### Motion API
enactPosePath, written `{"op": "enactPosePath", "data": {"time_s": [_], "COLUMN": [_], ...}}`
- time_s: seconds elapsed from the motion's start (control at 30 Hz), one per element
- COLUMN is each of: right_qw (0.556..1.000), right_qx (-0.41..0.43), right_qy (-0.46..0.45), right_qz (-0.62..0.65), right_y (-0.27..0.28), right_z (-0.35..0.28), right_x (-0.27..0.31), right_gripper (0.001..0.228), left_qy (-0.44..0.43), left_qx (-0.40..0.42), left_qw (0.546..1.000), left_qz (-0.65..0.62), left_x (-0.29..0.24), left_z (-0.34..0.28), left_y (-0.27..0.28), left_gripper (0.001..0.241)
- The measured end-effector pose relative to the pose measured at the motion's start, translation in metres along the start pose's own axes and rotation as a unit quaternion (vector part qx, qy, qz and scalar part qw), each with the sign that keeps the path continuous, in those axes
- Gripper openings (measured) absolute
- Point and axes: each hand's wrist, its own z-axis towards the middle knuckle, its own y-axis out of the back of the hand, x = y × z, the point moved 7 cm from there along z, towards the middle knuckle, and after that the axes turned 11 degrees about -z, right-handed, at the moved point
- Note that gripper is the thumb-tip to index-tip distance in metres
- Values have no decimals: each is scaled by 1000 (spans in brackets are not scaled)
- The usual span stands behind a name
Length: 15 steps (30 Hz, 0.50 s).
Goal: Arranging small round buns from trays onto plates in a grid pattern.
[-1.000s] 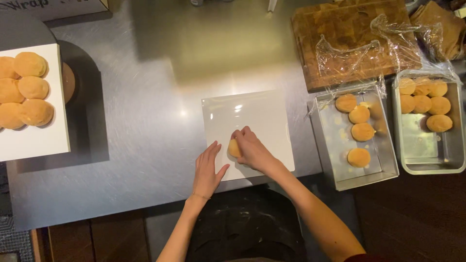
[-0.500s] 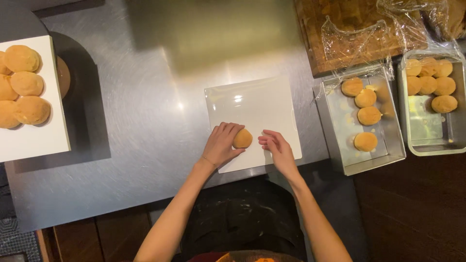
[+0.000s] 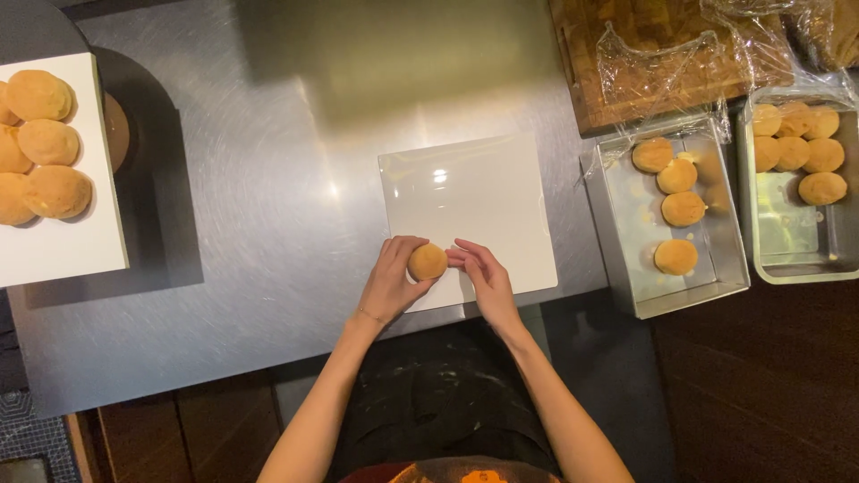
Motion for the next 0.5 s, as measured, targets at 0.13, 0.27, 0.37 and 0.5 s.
{"op": "enactPosePath", "data": {"time_s": [0.13,0.27,0.37,0.5], "right_qw": [1000,998,984,976], "right_qx": [-4,-54,-177,-217], "right_qy": [19,22,11,3], "right_qz": [8,25,9,30], "right_y": [2,37,94,127], "right_z": [10,25,17,-2], "right_x": [15,27,12,-18], "right_gripper": [39,40,38,36], "left_qy": [-22,-8,33,57], "left_qx": [-31,-61,-96,-113], "left_qw": [999,998,994,991], "left_qz": [-8,-19,-43,-43], "left_x": [2,7,13,12], "left_z": [7,25,32,27], "left_y": [10,36,54,57], "left_gripper": [57,57,58,59]}}
